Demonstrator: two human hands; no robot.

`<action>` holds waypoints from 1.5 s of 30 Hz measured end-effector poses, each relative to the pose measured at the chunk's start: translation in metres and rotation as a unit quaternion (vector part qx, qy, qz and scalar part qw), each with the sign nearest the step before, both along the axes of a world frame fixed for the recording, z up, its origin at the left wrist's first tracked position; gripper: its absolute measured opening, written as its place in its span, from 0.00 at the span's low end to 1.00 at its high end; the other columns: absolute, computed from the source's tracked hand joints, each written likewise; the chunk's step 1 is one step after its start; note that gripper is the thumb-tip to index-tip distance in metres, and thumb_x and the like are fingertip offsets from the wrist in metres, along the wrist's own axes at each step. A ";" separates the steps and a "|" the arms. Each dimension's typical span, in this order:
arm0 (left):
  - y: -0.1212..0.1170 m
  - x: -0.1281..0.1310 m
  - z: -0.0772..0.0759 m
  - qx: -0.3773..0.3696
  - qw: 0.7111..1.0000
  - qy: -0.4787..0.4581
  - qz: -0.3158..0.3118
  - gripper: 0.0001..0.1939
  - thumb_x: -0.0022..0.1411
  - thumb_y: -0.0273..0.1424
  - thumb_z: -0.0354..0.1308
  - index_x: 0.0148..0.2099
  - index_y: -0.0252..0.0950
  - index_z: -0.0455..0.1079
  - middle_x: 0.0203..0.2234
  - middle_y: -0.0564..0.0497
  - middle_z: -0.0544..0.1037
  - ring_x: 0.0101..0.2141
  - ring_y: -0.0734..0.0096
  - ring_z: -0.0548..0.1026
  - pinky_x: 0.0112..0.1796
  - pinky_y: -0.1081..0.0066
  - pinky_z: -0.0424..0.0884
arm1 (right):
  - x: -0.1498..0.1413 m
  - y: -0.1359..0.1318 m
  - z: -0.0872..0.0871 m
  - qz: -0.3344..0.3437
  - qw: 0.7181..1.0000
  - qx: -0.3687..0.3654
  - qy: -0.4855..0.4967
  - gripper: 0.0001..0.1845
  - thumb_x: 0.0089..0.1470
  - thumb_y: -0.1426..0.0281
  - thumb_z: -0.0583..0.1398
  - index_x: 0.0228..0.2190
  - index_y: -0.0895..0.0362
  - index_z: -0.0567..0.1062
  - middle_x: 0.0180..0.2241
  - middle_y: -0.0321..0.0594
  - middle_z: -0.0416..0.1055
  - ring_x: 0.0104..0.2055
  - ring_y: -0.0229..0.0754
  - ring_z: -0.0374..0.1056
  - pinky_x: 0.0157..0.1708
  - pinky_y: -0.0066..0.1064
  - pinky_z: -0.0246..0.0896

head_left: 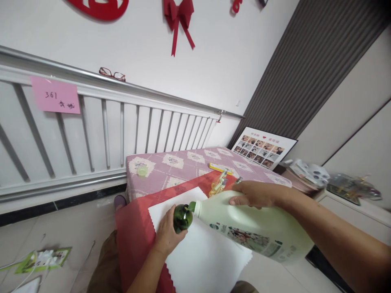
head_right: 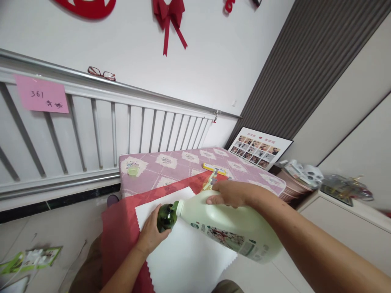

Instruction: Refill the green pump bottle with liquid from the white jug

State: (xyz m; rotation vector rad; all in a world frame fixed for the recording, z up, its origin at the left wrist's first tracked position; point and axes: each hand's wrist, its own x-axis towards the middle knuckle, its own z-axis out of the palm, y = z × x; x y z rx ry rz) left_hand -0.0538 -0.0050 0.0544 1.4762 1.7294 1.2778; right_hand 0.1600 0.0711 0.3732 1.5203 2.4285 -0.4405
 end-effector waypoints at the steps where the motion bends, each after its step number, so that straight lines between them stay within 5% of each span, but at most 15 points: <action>1: 0.000 0.000 0.000 -0.001 1.000 0.000 0.002 0.48 0.48 0.35 0.63 0.69 0.35 0.50 0.67 0.37 0.64 0.66 0.48 0.64 0.66 0.49 0.59 | 0.004 0.000 -0.003 0.000 1.000 -0.017 -0.003 0.24 0.48 0.46 0.63 0.31 0.55 0.76 0.23 0.37 0.72 0.21 0.40 0.66 0.21 0.32 0.60; 6: 0.000 0.002 0.001 -0.007 1.000 0.006 0.008 0.48 0.49 0.34 0.63 0.70 0.33 0.48 0.68 0.36 0.63 0.66 0.48 0.63 0.66 0.49 0.58 | 0.028 0.003 -0.014 0.001 0.994 -0.087 0.066 0.24 0.50 0.47 0.62 0.32 0.56 0.75 0.29 0.39 0.72 0.27 0.42 0.66 0.24 0.30 0.58; 13: 0.002 0.002 -0.003 -0.015 1.000 0.004 0.018 0.50 0.48 0.33 0.63 0.70 0.31 0.45 0.68 0.33 0.62 0.67 0.47 0.61 0.67 0.48 0.58 | 0.035 0.011 -0.031 -0.054 0.962 0.004 0.269 0.23 0.55 0.47 0.58 0.31 0.55 0.73 0.23 0.34 0.69 0.28 0.43 0.66 0.31 0.32 0.59; 18: 0.005 0.004 -0.010 -0.002 1.000 0.016 0.020 0.48 0.49 0.31 0.62 0.69 0.35 0.46 0.69 0.35 0.61 0.68 0.50 0.60 0.68 0.49 0.56 | 0.013 0.024 -0.087 -0.125 0.885 0.072 0.442 0.20 0.52 0.54 0.62 0.41 0.54 0.74 0.41 0.42 0.78 0.42 0.52 0.74 0.40 0.38 0.68; 23: 0.007 0.005 -0.019 -0.005 0.999 0.025 0.028 0.46 0.49 0.31 0.61 0.68 0.34 0.46 0.68 0.35 0.62 0.69 0.50 0.59 0.68 0.50 0.56 | -0.023 0.039 -0.155 -0.156 0.820 0.122 0.538 0.22 0.52 0.54 0.59 0.44 0.55 0.70 0.42 0.45 0.77 0.47 0.54 0.73 0.47 0.42 0.69; 28: 0.011 0.006 -0.031 -0.006 0.998 0.036 0.042 0.47 0.49 0.34 0.61 0.68 0.34 0.45 0.67 0.33 0.62 0.67 0.47 0.62 0.67 0.48 0.57 | -0.047 0.032 -0.201 -0.172 0.782 0.138 0.583 0.16 0.54 0.54 0.57 0.38 0.52 0.69 0.39 0.42 0.77 0.44 0.53 0.74 0.48 0.42 0.69; 35: 0.016 0.000 -0.050 0.027 0.998 0.048 0.041 0.46 0.50 0.35 0.60 0.68 0.33 0.45 0.65 0.30 0.65 0.65 0.45 0.66 0.65 0.48 0.63 | -0.036 0.001 -0.247 -0.196 0.772 0.114 0.594 0.12 0.54 0.56 0.57 0.36 0.50 0.69 0.33 0.40 0.77 0.38 0.54 0.74 0.40 0.42 0.70; 41: 0.015 -0.001 -0.053 0.034 0.996 0.041 0.071 0.46 0.50 0.39 0.58 0.68 0.34 0.47 0.64 0.31 0.67 0.63 0.44 0.68 0.63 0.46 0.65 | -0.018 -0.015 -0.243 -0.149 0.792 0.065 0.588 0.14 0.55 0.57 0.58 0.40 0.51 0.72 0.38 0.40 0.78 0.42 0.53 0.74 0.43 0.42 0.70; 45: 0.015 0.002 -0.051 0.022 0.998 0.018 0.062 0.46 0.51 0.41 0.57 0.68 0.32 0.45 0.64 0.28 0.65 0.64 0.43 0.66 0.63 0.44 0.64 | 0.015 -0.007 -0.246 -0.173 0.843 0.119 0.496 0.19 0.60 0.56 0.54 0.48 0.50 0.71 0.45 0.43 0.76 0.49 0.52 0.73 0.48 0.41 0.69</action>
